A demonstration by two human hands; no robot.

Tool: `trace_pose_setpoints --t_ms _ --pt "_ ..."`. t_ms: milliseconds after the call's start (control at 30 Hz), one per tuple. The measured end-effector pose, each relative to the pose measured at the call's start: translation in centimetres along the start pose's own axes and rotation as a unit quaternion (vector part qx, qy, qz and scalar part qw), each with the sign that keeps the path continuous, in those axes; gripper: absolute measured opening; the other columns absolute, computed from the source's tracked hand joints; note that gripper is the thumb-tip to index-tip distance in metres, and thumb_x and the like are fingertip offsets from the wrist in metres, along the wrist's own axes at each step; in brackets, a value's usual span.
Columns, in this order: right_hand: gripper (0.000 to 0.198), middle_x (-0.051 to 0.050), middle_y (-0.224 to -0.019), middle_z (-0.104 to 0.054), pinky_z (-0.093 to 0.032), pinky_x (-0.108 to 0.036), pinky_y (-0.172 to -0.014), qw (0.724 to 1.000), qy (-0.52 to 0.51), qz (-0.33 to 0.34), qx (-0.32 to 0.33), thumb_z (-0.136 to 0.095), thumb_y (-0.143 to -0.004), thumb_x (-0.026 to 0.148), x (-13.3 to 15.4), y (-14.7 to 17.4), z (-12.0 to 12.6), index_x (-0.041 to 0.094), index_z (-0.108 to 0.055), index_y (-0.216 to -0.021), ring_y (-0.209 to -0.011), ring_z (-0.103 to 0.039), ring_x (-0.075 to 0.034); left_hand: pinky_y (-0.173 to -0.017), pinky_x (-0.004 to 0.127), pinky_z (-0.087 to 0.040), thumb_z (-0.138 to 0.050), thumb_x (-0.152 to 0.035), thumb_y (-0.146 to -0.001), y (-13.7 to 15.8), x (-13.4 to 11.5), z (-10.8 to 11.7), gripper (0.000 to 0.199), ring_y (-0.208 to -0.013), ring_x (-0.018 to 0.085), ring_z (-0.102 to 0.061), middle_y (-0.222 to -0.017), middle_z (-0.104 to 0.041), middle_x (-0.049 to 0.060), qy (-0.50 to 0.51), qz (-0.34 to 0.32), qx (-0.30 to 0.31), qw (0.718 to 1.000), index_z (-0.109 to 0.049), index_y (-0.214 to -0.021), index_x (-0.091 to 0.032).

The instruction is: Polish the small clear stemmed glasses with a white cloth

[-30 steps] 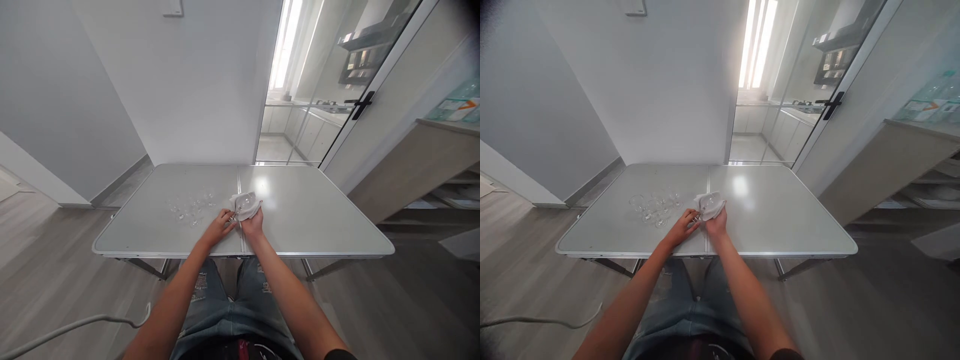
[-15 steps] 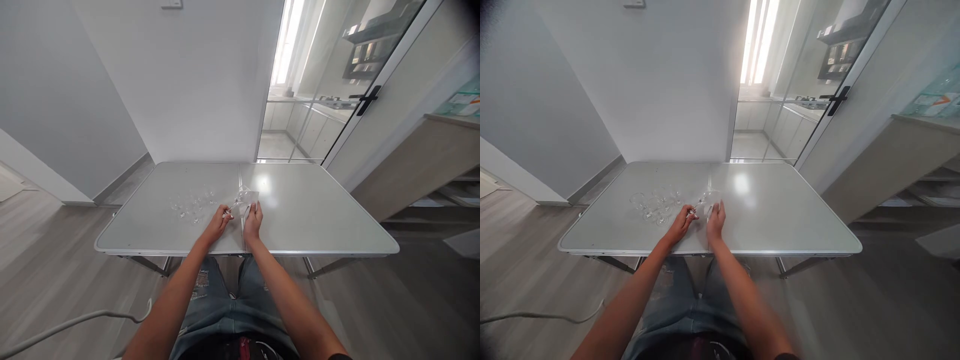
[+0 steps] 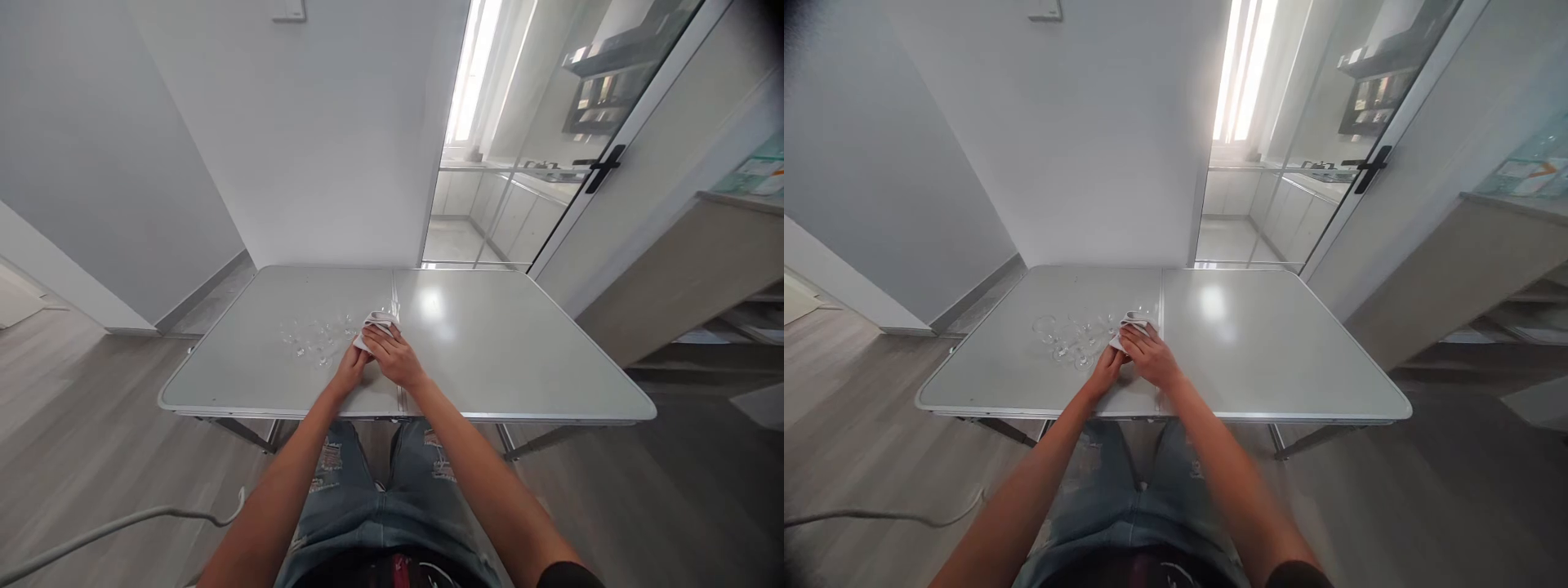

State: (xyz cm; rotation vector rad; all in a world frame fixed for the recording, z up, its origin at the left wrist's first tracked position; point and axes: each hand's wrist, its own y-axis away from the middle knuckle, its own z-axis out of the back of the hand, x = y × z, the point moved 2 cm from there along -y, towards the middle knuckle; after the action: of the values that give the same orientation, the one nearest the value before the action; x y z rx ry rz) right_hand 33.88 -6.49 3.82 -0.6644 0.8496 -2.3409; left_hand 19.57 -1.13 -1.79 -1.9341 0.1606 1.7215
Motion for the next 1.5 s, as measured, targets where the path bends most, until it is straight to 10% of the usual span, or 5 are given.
trace_pose_setpoints --t_ms 233,567,767,1000,1500 --pt "0.046 -0.009 -0.149 -0.056 -0.018 -0.049 -0.129 0.996 0.087 0.028 -0.002 -0.040 -0.101 0.014 -0.4 -0.1 0.6 0.020 -0.052 -0.145 -0.150 -0.037 -0.021 -0.096 0.044 -0.060 -0.059 -0.054 -0.094 -0.1 0.2 0.0 0.042 -0.106 0.021 -0.064 -0.115 -0.065 0.010 0.022 0.008 0.023 0.999 -0.061 -0.116 -0.018" --pt "0.039 -0.004 -0.143 -0.062 -0.017 -0.050 -0.128 0.969 -0.226 -0.075 -0.073 -0.044 -0.103 0.027 1.7 0.1 0.1 0.028 -0.060 -0.138 -0.146 -0.044 -0.021 -0.075 0.035 -0.056 -0.060 -0.064 -0.088 -0.5 0.0 0.3 0.051 -0.078 0.020 -0.064 -0.084 -0.071 0.007 -0.109 -0.016 0.017 0.994 -0.067 -0.091 -0.014" --pt "0.037 -0.006 -0.122 -0.072 -0.051 -0.034 -0.100 0.792 -0.482 -0.293 -0.234 -0.054 -0.098 0.047 2.5 0.5 -0.9 0.024 -0.068 -0.124 -0.113 -0.065 -0.020 -0.083 0.033 -0.051 -0.054 -0.047 -0.095 -0.7 -1.1 0.6 0.031 -0.086 0.019 -0.064 -0.093 -0.070 0.006 -0.193 -0.024 -0.024 0.981 -0.066 -0.097 -0.018" --pt "0.022 0.001 -0.102 -0.073 -0.054 -0.028 -0.089 0.547 -0.589 -0.396 -0.444 -0.061 -0.095 0.043 1.4 3.7 -4.4 0.024 -0.065 -0.106 -0.095 -0.067 -0.012 -0.092 0.036 -0.050 -0.050 -0.045 -0.099 -0.8 -0.8 0.7 0.033 -0.101 0.021 -0.066 -0.103 -0.072 0.008 -0.163 -0.030 -0.020 0.986 -0.071 -0.098 -0.020" --pt "0.016 -0.005 -0.101 -0.078 -0.059 -0.033 -0.084 0.485 -0.716 -0.431 -0.257 -0.065 -0.088 0.034 2.3 3.4 -6.1 0.020 -0.072 -0.094 -0.093 -0.072 -0.019 -0.090 0.037 -0.051 -0.063 -0.041 -0.094 -0.4 -1.5 1.0 0.023 -0.099 0.021 -0.065 -0.101 -0.073 0.006 -0.238 -0.126 -0.084 0.959 -0.078 -0.104 -0.027"
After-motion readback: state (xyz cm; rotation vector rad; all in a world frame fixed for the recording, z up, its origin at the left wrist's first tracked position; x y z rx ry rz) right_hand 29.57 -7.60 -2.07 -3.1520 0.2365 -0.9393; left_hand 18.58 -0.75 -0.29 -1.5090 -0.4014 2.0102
